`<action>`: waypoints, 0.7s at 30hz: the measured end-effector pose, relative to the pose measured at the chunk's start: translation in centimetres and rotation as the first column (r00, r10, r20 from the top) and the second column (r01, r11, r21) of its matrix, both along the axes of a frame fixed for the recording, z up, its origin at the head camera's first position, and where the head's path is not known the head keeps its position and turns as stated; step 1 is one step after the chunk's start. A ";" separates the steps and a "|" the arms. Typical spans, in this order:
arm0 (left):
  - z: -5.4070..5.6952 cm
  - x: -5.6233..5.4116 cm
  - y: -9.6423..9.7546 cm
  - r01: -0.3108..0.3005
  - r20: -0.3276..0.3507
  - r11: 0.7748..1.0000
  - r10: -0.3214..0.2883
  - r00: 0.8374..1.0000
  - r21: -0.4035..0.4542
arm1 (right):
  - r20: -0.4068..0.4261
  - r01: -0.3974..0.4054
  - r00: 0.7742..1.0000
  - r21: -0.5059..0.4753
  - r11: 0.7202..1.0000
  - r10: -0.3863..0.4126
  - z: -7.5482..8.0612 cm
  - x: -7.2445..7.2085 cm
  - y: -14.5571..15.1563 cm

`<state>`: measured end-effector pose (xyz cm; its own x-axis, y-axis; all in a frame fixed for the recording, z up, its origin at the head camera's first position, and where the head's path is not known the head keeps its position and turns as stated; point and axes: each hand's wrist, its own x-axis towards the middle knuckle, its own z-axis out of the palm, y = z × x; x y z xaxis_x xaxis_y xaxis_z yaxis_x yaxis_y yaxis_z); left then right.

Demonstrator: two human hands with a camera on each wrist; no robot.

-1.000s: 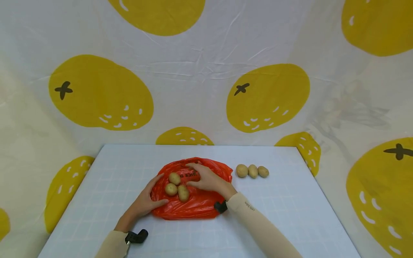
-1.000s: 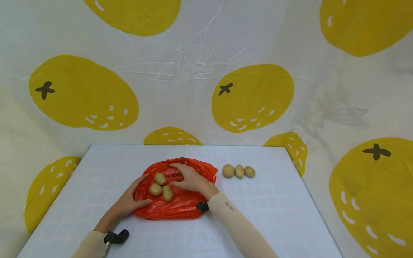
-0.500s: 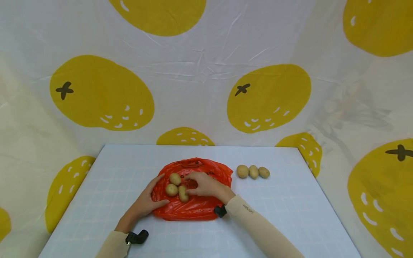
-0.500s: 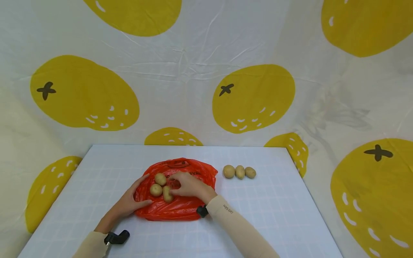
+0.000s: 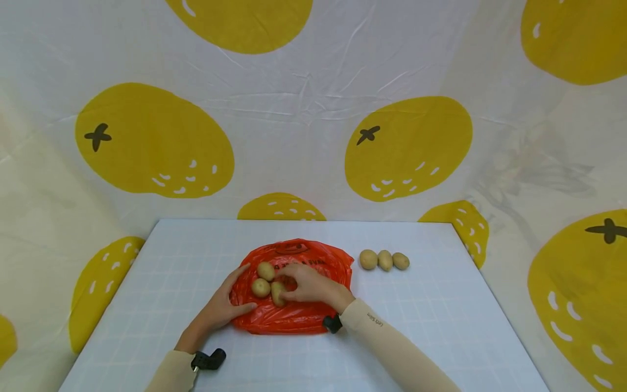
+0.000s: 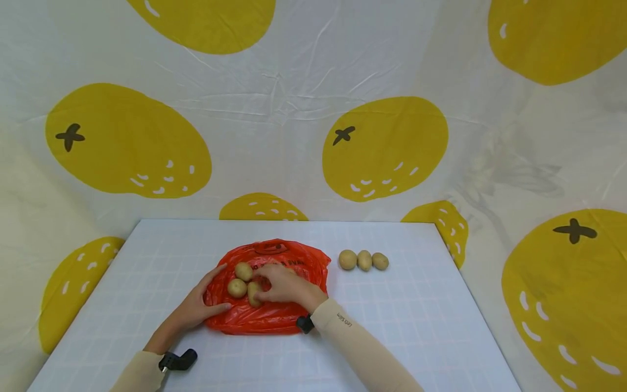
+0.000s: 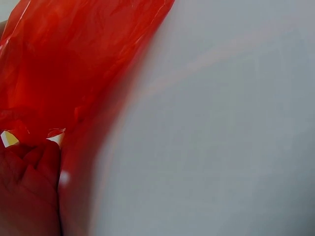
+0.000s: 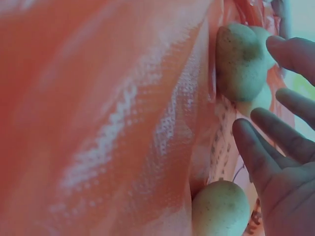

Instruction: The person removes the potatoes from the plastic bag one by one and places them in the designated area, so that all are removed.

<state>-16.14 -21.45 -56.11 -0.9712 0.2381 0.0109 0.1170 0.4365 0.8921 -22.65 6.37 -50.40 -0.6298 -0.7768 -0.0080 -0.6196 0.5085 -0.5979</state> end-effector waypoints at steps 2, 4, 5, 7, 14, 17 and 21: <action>0.0 0.0 0.0 0.001 0.001 1.000 -0.001 1.000 -0.002 | -0.005 0.007 1.000 0.016 1.000 -0.007 -0.2 0.1 0.0; 0.1 0.0 0.1 0.002 0.003 1.000 -0.002 1.000 -0.003 | -0.008 0.012 1.000 0.025 1.000 -0.011 -0.4 0.2 0.0; 0.1 0.0 0.1 0.001 0.003 1.000 -0.001 1.000 -0.004 | -0.010 0.013 1.000 0.028 1.000 -0.012 -0.4 0.2 0.0; 0.1 0.1 0.1 -0.002 0.008 1.000 0.002 1.000 -0.006 | -0.016 0.011 1.000 0.032 0.999 -0.011 -0.6 0.2 0.0; 0.2 0.0 0.1 -0.010 0.007 1.000 0.011 1.000 -0.020 | 0.000 -0.011 1.000 0.028 1.000 0.011 -0.8 0.1 -0.2; 0.1 -0.1 0.0 -0.009 0.007 1.000 0.009 1.000 -0.028 | 0.000 -0.018 1.000 0.042 0.999 0.018 -0.7 0.2 -0.2; 0.0 -0.2 -0.1 -0.003 0.005 1.000 0.003 1.000 -0.031 | -0.011 -0.022 1.000 0.064 0.998 0.022 -0.6 0.3 -0.3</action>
<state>-16.33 -21.50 -56.07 -0.9719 0.2354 -0.0011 0.1115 0.4647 0.8784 -22.35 6.07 -50.96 -0.6129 -0.7886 -0.0504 -0.6381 0.5315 -0.5571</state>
